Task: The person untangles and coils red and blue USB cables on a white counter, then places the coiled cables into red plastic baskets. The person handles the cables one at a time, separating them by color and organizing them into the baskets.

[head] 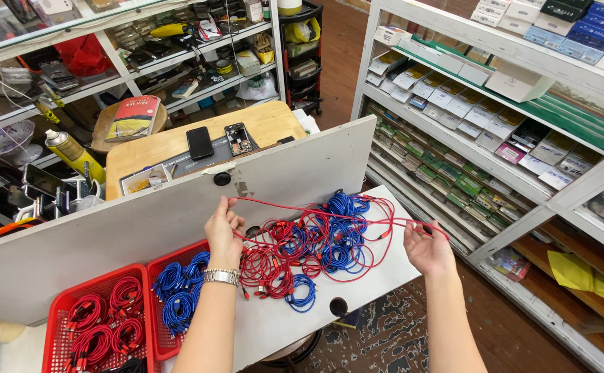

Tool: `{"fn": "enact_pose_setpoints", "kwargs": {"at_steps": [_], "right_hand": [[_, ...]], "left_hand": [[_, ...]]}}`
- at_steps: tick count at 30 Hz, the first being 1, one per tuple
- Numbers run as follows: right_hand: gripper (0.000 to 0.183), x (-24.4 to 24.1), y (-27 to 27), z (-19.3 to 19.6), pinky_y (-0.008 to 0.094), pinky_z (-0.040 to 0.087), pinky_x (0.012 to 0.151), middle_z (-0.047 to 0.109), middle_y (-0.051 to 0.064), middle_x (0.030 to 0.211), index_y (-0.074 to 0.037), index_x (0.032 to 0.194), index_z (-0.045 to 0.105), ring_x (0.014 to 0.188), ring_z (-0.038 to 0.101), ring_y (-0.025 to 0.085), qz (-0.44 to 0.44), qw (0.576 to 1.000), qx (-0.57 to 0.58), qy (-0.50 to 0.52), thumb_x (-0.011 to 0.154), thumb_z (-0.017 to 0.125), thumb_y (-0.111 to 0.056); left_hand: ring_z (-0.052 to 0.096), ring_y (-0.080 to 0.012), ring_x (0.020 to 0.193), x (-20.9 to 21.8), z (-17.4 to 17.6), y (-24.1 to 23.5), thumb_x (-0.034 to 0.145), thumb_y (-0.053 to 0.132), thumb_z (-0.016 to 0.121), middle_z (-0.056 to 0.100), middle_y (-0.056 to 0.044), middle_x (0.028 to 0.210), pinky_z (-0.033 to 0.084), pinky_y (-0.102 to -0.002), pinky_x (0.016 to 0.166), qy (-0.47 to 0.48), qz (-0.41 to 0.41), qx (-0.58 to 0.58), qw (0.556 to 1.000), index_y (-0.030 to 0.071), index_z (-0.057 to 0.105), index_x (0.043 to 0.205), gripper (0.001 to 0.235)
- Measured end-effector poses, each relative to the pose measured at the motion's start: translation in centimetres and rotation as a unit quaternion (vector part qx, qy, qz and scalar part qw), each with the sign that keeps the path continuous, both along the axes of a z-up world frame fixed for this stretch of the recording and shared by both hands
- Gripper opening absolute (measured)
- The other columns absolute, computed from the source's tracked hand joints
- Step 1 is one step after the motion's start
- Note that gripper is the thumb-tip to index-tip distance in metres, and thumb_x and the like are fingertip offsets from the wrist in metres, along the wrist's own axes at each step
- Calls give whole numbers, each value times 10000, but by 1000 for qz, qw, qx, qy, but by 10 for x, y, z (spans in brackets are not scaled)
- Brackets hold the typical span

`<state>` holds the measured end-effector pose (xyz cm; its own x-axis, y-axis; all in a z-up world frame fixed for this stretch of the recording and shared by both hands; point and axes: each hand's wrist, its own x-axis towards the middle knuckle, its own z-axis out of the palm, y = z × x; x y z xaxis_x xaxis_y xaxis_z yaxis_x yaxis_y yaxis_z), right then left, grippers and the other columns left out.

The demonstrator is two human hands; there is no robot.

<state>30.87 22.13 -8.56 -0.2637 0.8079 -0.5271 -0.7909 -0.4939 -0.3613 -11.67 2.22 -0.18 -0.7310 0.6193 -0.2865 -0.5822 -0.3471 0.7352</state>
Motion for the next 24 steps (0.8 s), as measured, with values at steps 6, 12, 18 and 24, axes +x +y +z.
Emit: {"fn": "enact_pose_setpoints", "kwargs": {"at_steps": [6,12,18,24], "right_hand": [[636,-10,-20,8,363,600,856,617,338,1288,118,1139,441,1096,717,344,-90,981,-69,157,1062,438,-514],[782,-70,-71,12,325,573,880,529,432,1391,258,1410,309,1095,680,357,259,964,-31,-59,1055,470,-420],[426,-152,-104,84,391,488,948,701,128,1240,-6,1334,640,1117,621,260,127,536,654,-518,1042,586,-311],[334,-118,-75,154,336,550,806,722,47,986,-39,1184,742,902,633,144,413,629,488,-442,1001,587,-270]], "left_hand": [[326,-38,516,-15,15,-9,1029,355,604,338,96,594,418,-227,602,-2,64,21,998,40,693,1011,328],[292,-45,459,29,44,1,1011,371,597,297,103,546,406,-244,526,215,-160,-93,959,18,766,1032,392],[375,-31,458,85,50,19,992,332,631,388,91,536,433,-260,483,332,-358,-118,865,-4,766,983,362],[387,-42,472,67,43,-14,1014,311,631,446,89,561,502,-250,581,275,-480,-96,827,-7,721,999,331]]}}
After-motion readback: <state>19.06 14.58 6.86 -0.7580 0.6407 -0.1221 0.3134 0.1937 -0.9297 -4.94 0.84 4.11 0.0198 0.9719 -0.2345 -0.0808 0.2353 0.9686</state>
